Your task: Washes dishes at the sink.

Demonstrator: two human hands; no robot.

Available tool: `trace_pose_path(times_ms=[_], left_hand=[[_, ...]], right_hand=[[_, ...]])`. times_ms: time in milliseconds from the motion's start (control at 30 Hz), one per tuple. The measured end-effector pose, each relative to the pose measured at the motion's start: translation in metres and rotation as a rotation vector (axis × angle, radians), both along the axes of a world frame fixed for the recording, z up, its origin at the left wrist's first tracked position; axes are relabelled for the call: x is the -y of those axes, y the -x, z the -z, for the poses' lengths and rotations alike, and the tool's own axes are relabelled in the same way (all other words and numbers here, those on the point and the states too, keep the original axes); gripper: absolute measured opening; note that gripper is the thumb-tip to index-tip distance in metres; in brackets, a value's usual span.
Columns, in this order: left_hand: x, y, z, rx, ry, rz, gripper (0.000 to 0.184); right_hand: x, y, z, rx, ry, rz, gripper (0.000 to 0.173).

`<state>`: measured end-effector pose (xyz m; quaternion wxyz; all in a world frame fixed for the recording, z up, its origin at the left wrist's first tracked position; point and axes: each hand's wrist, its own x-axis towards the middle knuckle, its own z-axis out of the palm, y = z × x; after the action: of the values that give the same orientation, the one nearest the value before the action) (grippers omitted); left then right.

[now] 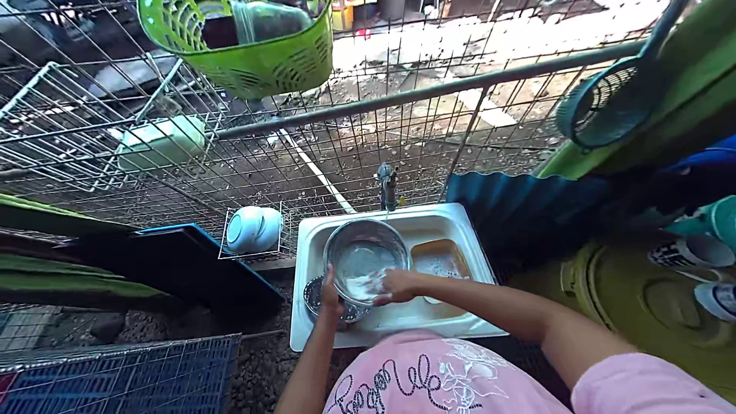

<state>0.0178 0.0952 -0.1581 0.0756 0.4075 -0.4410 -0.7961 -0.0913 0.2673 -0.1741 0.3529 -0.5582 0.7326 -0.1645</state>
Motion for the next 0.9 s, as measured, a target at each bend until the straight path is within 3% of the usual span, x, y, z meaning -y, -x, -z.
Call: trace_pose_path(times_ms=[100,167,233,333,433,500,567,667,733,800,900], left_hand=[[-0.005,-0.007,0.005,0.015,-0.001,0.051,0.051],[-0.026,-0.003,0.005,-0.003,-0.051,0.126,0.051],[-0.034,0.004,0.001,-0.029,-0.065,0.157,0.053],[-0.022,0.018,-0.003,-0.022,0.083,0.127,0.049],[0.007,0.023,-0.006,-0.086,0.159,0.333,0.064],[0.019,0.032,-0.004,-0.13,0.235,0.392,0.068],[0.031,0.04,0.006,-0.161,0.326,0.376,0.059],[0.036,0.045,0.005,-0.197,0.481,0.393,0.025],[0.027,0.044,-0.006,-0.19,0.556,0.474,0.028],[0.012,0.043,-0.018,-0.144,0.649,0.545,0.032],[-0.011,0.045,-0.022,-0.11,0.732,0.559,0.033]], right_hand=[[-0.014,0.039,0.011,-0.256,-0.069,0.178,0.081],[0.0,0.042,0.019,-0.275,0.0,0.253,0.094],[0.02,0.012,0.018,-0.102,0.161,0.283,0.079],[0.023,-0.021,-0.009,0.195,0.287,0.23,0.058],[0.009,-0.017,-0.037,0.239,0.255,0.175,0.043],[-0.007,0.003,-0.064,0.277,0.255,0.293,0.028],[-0.026,0.031,-0.072,0.382,0.393,0.431,0.027],[-0.054,0.063,-0.071,0.585,0.547,0.69,0.027],[-0.068,0.079,-0.071,0.432,0.516,0.897,0.042],[-0.072,0.083,-0.07,0.175,0.445,0.887,0.061],[-0.043,0.037,-0.078,-0.091,0.364,0.694,0.054]])
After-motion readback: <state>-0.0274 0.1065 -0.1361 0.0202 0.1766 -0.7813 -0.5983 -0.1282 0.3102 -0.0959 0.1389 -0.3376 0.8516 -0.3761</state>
